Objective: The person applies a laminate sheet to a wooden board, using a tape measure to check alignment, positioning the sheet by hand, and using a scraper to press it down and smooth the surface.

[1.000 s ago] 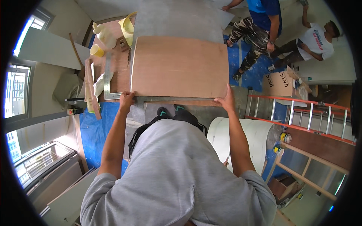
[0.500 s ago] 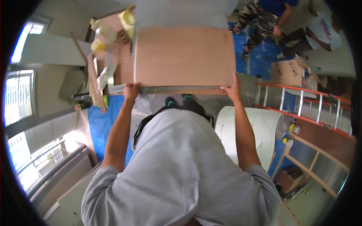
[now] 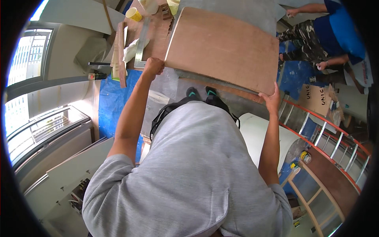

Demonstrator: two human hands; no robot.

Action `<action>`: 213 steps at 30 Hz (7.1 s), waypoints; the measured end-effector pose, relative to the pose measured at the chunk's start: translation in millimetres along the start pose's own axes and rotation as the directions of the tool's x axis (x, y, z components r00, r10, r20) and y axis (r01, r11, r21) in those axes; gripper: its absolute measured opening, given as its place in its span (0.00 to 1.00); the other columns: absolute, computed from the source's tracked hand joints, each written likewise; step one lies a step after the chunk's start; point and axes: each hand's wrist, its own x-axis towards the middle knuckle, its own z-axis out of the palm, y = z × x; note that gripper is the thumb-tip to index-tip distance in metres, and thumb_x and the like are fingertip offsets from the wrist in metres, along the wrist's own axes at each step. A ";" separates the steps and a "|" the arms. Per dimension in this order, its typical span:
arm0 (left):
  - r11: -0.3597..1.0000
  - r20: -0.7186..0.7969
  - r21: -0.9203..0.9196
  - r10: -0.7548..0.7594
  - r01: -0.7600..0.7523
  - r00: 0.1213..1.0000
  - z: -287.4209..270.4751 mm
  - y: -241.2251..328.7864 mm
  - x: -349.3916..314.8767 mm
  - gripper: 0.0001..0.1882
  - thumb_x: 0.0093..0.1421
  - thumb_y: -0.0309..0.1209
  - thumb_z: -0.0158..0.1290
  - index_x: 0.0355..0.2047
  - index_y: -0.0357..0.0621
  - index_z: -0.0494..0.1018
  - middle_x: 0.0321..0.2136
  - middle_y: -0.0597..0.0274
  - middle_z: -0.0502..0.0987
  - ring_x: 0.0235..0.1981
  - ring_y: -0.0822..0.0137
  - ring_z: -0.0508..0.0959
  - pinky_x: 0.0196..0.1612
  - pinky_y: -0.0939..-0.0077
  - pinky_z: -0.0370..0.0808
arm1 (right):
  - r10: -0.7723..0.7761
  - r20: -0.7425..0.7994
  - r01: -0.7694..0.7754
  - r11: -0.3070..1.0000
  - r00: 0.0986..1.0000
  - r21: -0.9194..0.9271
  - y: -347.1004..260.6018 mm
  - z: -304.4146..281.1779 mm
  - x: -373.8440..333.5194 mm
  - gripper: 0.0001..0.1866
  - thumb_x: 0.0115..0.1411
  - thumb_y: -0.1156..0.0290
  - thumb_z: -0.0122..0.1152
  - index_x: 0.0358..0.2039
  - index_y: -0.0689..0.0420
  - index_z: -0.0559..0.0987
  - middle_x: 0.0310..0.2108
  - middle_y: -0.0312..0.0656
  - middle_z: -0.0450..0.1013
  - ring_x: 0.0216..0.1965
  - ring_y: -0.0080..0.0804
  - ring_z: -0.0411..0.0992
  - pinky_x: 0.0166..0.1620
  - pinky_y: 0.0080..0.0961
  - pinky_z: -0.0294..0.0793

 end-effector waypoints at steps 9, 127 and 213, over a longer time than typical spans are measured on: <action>0.976 0.042 0.211 0.050 -0.057 0.998 4.6 -34.0 25.3 0.09 0.56 0.28 0.53 0.21 0.37 0.75 0.16 0.58 0.74 0.16 0.67 0.75 0.18 0.71 0.69 | 0.022 -0.034 -0.018 0.994 0.999 0.107 21.0 31.8 -8.8 0.55 0.37 0.70 0.81 0.65 0.63 0.61 0.62 0.54 0.65 0.64 0.45 0.63 0.65 0.35 0.62; 0.714 -0.258 0.666 0.493 -0.216 0.831 243.2 22.2 55.7 0.18 0.53 0.36 0.63 0.39 0.37 0.75 0.41 0.46 0.73 0.45 0.45 0.73 0.48 0.55 0.72 | 0.147 -0.013 -0.127 0.892 0.989 0.434 46.3 57.9 170.5 0.28 0.55 0.77 0.65 0.58 0.61 0.74 0.46 0.41 0.68 0.43 0.31 0.69 0.49 0.27 0.72; 0.829 0.309 0.334 0.352 -0.448 0.884 158.7 -21.6 -3.3 0.37 0.50 0.17 0.60 0.63 0.43 0.68 0.28 0.70 0.66 0.29 0.76 0.69 0.35 0.81 0.70 | -0.058 -0.205 0.038 0.995 0.977 -0.097 43.5 45.2 138.1 0.25 0.57 0.68 0.70 0.52 0.65 0.75 0.51 0.47 0.67 0.45 0.36 0.72 0.50 0.32 0.73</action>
